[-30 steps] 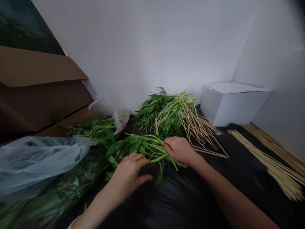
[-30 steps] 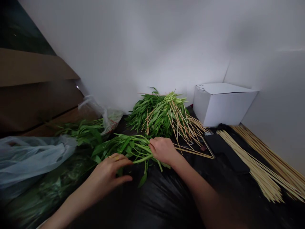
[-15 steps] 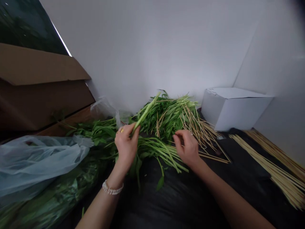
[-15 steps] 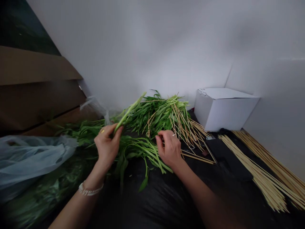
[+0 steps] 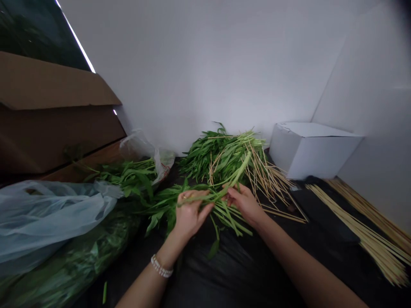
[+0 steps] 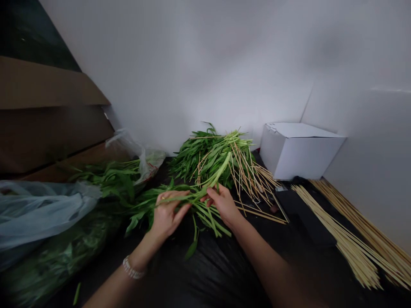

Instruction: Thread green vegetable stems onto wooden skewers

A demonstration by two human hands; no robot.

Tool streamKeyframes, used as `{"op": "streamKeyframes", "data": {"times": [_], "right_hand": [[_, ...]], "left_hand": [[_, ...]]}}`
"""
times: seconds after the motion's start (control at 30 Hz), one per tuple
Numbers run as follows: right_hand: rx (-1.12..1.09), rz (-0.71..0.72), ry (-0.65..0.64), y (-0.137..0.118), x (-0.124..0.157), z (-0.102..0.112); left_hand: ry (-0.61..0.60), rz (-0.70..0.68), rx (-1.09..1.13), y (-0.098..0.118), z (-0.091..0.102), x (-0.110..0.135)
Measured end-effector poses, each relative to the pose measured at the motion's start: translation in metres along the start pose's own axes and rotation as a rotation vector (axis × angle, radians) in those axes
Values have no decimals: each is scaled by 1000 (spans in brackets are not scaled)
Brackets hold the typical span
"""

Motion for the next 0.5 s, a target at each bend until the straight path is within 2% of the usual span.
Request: {"op": "streamKeyframes", "data": {"times": [0.13,0.23,0.37,0.5], "right_hand": [[-131,-26,55,0,-6,15],[-205,-11,115,-2,-11,29],[-222,2,147,-7,-16,41],[-184,48,176,-11,-16,45]], "left_hand": [[247,279,61,-51,31,5],[398,477,180,-82,45,14],[550,570,305,-94,52,21],[665,565,218,-91,62,24]]}}
Point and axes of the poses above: each hand's wrist, its own x-axis away from the middle knuckle, its own z-axis out of the back of the hand, y = z × x, the point moved 8 cm from there along -x, towards the middle knuckle, and after that the axes turned 4 degrees about -z, right-handed, at the moved point
